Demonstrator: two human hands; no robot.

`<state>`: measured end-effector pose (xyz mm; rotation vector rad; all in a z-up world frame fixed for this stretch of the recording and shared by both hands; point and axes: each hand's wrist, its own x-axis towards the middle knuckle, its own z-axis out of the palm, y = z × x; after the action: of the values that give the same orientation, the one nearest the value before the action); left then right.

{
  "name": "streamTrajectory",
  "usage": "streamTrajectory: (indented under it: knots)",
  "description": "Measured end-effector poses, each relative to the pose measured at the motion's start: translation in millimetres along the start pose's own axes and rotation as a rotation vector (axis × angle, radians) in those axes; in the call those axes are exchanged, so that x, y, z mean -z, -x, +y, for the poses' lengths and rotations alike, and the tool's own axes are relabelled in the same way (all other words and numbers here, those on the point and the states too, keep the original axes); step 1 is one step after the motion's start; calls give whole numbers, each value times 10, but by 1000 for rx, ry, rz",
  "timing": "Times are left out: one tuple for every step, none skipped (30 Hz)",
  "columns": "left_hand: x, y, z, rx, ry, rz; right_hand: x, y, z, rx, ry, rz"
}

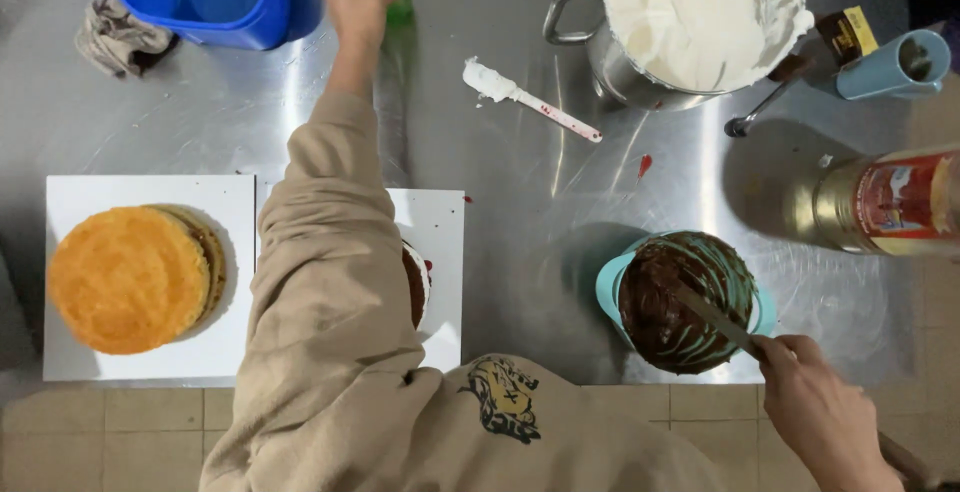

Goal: The person wipes the stainless steel worktable with a cloth, moves cake layers on white boards, and stacks a cream-filled cake layer. They then stir chocolate frosting in a bowl with a spatula, add liquid from a bottle, and continue mixing the frosting while checking a phone and a paper order on the counter.

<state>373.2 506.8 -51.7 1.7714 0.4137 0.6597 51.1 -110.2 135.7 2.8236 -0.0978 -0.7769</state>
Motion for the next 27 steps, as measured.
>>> streamTrajectory:
  knots:
    - [-39, -69, -121, -9, 6, -15, -9, -10, -9, -15, -11, 2]
    - [-79, -131, -235, -35, -5, 11, -18, -10, -11, -2, 21, 6]
    - [-65, -141, -370, -53, -21, 44, -19, -10, 4, 20, 61, 4]
    - [-78, -126, -277, -54, -21, 37, -6, 5, -4, 15, 57, 1]
    - [-36, -78, -197, -63, -31, 57, 1, 18, -10, 36, 25, 24]
    - [10, -21, -113, -73, -41, 76, 3, 41, -12, 56, -8, 46]
    - [47, -12, -41, -79, -45, 78, 4, 43, -12, 60, -14, 50]
    - [85, 6, 36, -22, -252, 43, 2, 52, -6, 69, -17, 54]
    - [117, 68, 102, 41, -458, 5, -5, 85, 21, 77, -18, 55]
    - [136, 179, 4, 40, -461, 7, -61, 104, 85, 80, -20, 55]
    - [44, 111, -29, -94, -333, 3, -100, 57, 106, 123, -10, 134]
    - [-63, 20, -62, -227, -204, -4, -124, -12, 126, 163, 2, 215]
    - [-245, -50, 51, -252, -184, -23, -148, -1, 135, 133, -13, 229]
    - [-433, -135, 149, -203, -389, -82, -170, -15, 128, 139, -16, 193]
    - [-592, -116, 163, -135, -598, -143, -171, 6, 146, 148, -7, 138]
    - [-848, -72, 196, -143, -583, -163, -168, 75, 112, 122, -9, 134]
    - [-1082, -134, 273, -123, -697, -224, -108, -2, 87, 114, 21, 105]
    - [-1310, -201, 348, -103, -812, -285, -51, -83, 54, 105, 52, 75]
    - [-1435, -276, 275, -102, -793, -277, -33, -111, 51, 97, 67, 87]
    - [-1577, -354, 199, -31, -937, -319, -16, -154, 53, 18, 51, -17]
    - [-1780, -366, 115, 28, -1089, -389, -68, -89, 26, -80, 16, -139]
    - [-1926, -498, -81, 15, -1078, -411, -77, -112, 24, -105, 11, -146]
    - [-1957, -519, -344, -14, -1041, -341, -90, -87, 45, -86, -1, -151]
    - [-1978, -519, -598, -41, -1004, -270, -104, -41, 72, -68, -14, -156]
    - [-1903, -498, -632, -24, -1020, -286, -91, -40, 75, -60, -11, -182]
    - [-1816, -463, -643, -46, -1013, -280, -74, -10, 89, -29, -50, -130]
    - [-1774, -606, -537, -93, -999, -253, -68, -62, 66, 0, -104, -49]
